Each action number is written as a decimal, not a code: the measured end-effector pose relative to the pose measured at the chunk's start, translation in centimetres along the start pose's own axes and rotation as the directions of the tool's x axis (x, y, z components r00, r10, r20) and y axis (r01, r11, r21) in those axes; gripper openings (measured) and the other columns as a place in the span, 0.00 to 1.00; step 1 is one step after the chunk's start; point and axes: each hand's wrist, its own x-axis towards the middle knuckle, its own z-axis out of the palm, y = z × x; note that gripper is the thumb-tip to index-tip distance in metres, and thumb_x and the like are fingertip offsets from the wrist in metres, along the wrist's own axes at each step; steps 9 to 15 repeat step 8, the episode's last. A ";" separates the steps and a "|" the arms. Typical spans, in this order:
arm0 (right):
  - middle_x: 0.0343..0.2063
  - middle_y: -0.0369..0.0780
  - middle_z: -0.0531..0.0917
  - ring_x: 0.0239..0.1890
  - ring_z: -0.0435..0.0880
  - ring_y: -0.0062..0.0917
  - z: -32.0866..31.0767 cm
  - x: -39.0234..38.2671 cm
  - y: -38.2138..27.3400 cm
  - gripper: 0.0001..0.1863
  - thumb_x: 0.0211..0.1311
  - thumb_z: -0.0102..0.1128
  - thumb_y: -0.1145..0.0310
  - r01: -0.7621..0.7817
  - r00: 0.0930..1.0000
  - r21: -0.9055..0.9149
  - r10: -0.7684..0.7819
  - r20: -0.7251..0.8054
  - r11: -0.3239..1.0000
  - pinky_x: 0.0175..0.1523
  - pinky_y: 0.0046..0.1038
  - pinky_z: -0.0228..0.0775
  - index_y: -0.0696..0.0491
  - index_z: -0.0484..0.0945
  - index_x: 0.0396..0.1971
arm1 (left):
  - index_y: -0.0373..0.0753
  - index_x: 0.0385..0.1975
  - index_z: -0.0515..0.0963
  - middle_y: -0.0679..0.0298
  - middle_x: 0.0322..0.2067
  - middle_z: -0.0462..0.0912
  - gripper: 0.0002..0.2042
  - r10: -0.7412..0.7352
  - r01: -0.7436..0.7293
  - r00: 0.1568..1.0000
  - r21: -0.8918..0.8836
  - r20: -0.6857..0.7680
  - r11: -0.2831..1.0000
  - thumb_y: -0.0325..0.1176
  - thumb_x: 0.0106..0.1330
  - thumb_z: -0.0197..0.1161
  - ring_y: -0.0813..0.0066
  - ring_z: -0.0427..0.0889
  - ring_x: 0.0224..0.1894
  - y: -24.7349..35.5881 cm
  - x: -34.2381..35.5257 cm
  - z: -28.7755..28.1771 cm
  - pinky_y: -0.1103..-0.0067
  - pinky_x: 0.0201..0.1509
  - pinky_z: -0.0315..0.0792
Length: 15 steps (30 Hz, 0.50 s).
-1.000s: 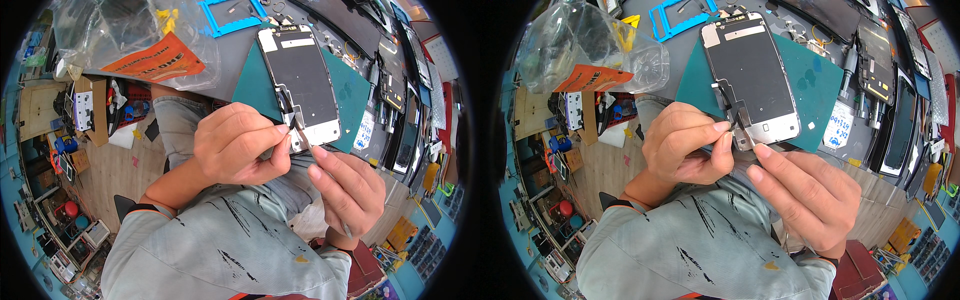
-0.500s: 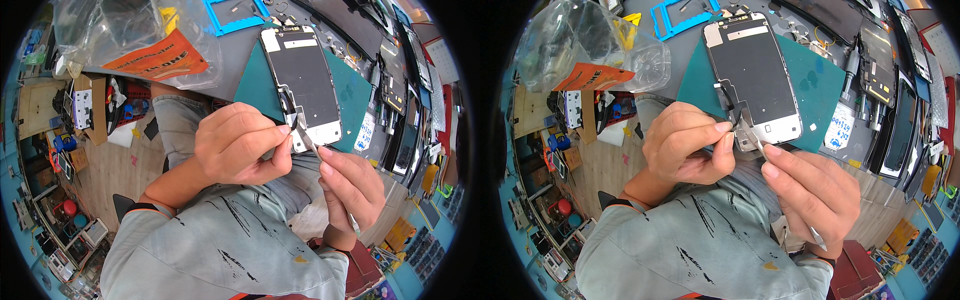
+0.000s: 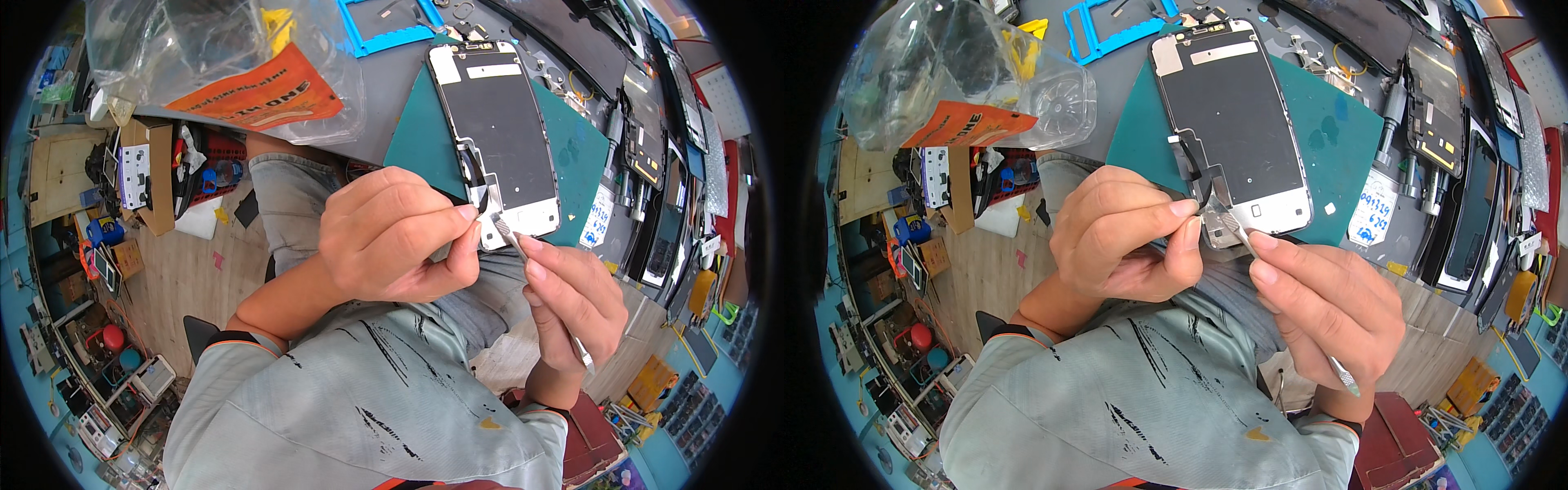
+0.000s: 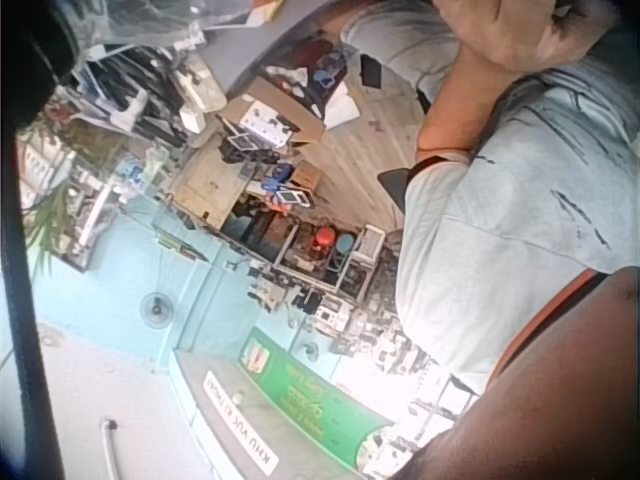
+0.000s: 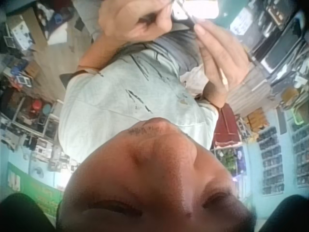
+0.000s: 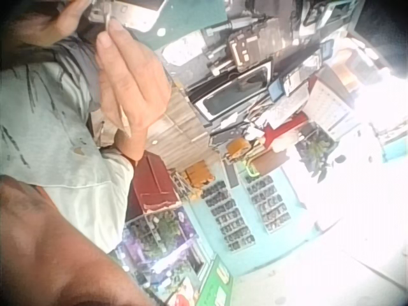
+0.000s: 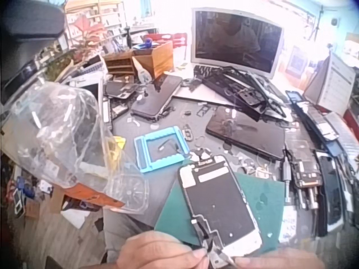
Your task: The person uses a metal spudger to pry and separate the screen assembly from the frame of a white smartphone. They work along the bottom edge of the device, carefully lifting the display to disconnect internal components.
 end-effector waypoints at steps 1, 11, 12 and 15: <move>0.48 0.58 0.94 0.42 0.95 0.42 0.0 0.0 0.1 0.15 0.66 0.76 0.75 -0.012 1.000 0.011 0.012 0.001 1.000 0.48 0.35 0.86 0.64 0.91 0.50 | 0.35 0.45 0.85 0.63 0.31 0.86 0.16 -0.001 0.001 1.000 0.000 -0.001 1.000 0.17 0.56 0.76 0.68 0.84 0.27 0.0 0.0 0.0 0.75 0.31 0.79; 0.51 0.53 0.95 0.40 0.95 0.39 0.0 0.0 0.7 0.27 0.51 0.79 0.83 0.023 1.000 0.032 -0.023 -0.008 0.999 0.41 0.30 0.85 0.59 0.91 0.55 | 0.35 0.45 0.85 0.63 0.31 0.87 0.15 0.007 -0.007 1.000 0.005 0.006 1.000 0.19 0.57 0.76 0.68 0.85 0.27 0.0 0.1 0.0 0.75 0.31 0.80; 0.51 0.53 0.95 0.40 0.95 0.39 0.0 0.0 0.7 0.27 0.51 0.79 0.83 0.023 1.000 0.032 -0.023 -0.008 0.999 0.41 0.30 0.85 0.59 0.91 0.55 | 0.35 0.45 0.85 0.63 0.31 0.87 0.15 0.007 -0.007 1.000 0.005 0.006 1.000 0.19 0.57 0.76 0.68 0.85 0.27 0.0 0.1 0.0 0.75 0.31 0.80; 0.51 0.53 0.95 0.40 0.95 0.39 0.0 0.0 0.7 0.27 0.51 0.79 0.83 0.023 1.000 0.032 -0.023 -0.008 0.999 0.41 0.30 0.85 0.59 0.91 0.55 | 0.35 0.45 0.85 0.63 0.31 0.87 0.15 0.007 -0.007 1.000 0.005 0.006 1.000 0.19 0.57 0.76 0.68 0.85 0.27 0.0 0.1 0.0 0.75 0.31 0.80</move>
